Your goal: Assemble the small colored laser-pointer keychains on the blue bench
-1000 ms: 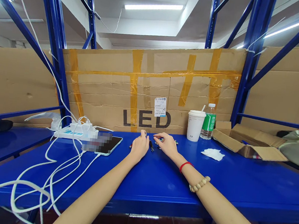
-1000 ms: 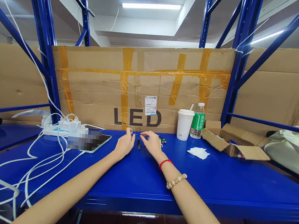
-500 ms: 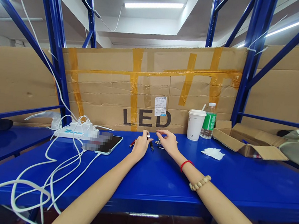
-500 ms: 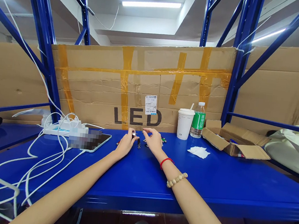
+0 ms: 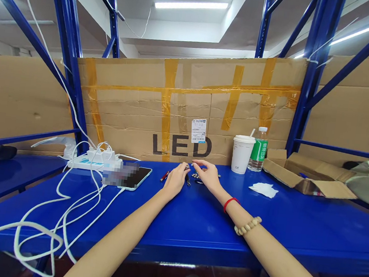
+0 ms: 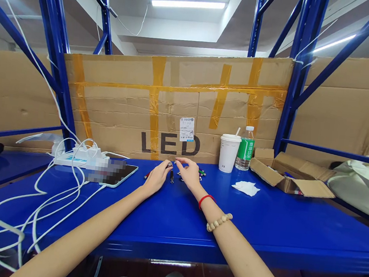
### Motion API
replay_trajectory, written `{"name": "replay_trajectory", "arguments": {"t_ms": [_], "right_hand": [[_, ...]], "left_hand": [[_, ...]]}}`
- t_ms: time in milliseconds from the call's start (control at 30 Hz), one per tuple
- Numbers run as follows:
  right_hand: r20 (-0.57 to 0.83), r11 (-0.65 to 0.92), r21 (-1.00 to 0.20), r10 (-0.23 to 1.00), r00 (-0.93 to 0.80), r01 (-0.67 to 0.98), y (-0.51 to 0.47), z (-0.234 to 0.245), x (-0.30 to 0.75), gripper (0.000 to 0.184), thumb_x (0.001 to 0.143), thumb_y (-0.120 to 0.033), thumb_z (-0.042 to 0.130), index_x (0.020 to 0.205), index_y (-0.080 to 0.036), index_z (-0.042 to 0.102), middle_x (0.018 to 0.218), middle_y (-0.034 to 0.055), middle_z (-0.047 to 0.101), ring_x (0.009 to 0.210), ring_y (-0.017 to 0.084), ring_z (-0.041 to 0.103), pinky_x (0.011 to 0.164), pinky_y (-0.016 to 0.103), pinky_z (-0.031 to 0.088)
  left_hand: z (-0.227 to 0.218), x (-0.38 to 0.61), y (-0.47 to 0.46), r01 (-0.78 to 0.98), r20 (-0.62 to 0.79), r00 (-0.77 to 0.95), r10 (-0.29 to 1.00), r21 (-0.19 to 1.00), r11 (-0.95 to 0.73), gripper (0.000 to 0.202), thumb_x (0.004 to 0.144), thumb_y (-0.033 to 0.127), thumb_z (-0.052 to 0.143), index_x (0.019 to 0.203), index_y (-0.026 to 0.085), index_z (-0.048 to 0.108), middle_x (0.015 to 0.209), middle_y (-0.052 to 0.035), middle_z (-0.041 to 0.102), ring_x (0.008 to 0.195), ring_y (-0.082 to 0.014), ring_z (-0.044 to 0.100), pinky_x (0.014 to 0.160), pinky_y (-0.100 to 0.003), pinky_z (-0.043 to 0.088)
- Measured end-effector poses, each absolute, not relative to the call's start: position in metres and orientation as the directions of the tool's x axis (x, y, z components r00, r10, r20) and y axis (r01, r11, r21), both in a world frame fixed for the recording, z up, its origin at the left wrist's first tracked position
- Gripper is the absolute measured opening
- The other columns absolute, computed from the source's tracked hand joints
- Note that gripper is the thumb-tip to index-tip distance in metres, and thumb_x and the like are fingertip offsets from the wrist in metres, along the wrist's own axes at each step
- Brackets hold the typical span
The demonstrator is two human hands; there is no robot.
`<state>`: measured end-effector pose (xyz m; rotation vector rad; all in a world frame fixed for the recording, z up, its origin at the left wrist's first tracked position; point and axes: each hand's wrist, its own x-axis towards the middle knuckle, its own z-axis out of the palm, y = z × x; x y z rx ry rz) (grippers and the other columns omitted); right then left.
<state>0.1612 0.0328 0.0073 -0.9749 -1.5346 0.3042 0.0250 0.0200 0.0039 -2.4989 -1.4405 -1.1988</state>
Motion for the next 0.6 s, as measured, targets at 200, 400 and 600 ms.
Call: {"name": "replay_trajectory", "arguments": {"t_ms": [200, 400, 600], "right_hand": [[0.67, 0.631, -0.722, 0.74, 0.061, 0.281, 0.0302, 0.0114, 0.1593, 0.029, 0.07, -0.035, 0.054, 0.087, -0.014, 0.065, 0.085, 0.0079, 0.067, 0.07, 0.017, 0.061, 0.057, 0.026, 0.047], [0.67, 0.655, -0.706, 0.741, -0.044, 0.271, 0.0302, 0.0099, 0.1596, 0.025, 0.07, -0.033, 0.055, 0.083, -0.014, 0.066, 0.084, 0.0079, 0.067, 0.068, 0.016, 0.061, 0.058, 0.025, 0.048], [0.671, 0.645, -0.711, 0.741, -0.005, 0.281, 0.0311, 0.0081, 0.1596, 0.028, 0.07, -0.035, 0.056, 0.084, -0.014, 0.067, 0.084, 0.0081, 0.067, 0.054, 0.013, 0.056, 0.049, 0.023, 0.044]], "left_hand": [[0.0007, 0.0235, 0.0247, 0.765, 0.635, 0.268, 0.724, 0.316, -0.561, 0.025, 0.088, 0.024, 0.027, 0.107, 0.021, 0.044, 0.097, -0.0046, 0.061, 0.092, -0.0178, 0.055, 0.08, -0.032, 0.036], [-0.0007, 0.0228, 0.0265, 0.733, 0.611, 0.297, 0.734, 0.347, -0.585, 0.03, 0.088, 0.02, 0.028, 0.115, 0.02, 0.04, 0.1, -0.0055, 0.059, 0.092, -0.0173, 0.052, 0.081, -0.033, 0.038], [-0.0018, 0.0238, 0.0256, 0.724, 0.627, 0.342, 0.701, 0.3, -0.621, 0.032, 0.088, 0.019, 0.026, 0.117, 0.017, 0.039, 0.098, -0.0083, 0.057, 0.094, -0.0182, 0.05, 0.083, -0.034, 0.039]]}}
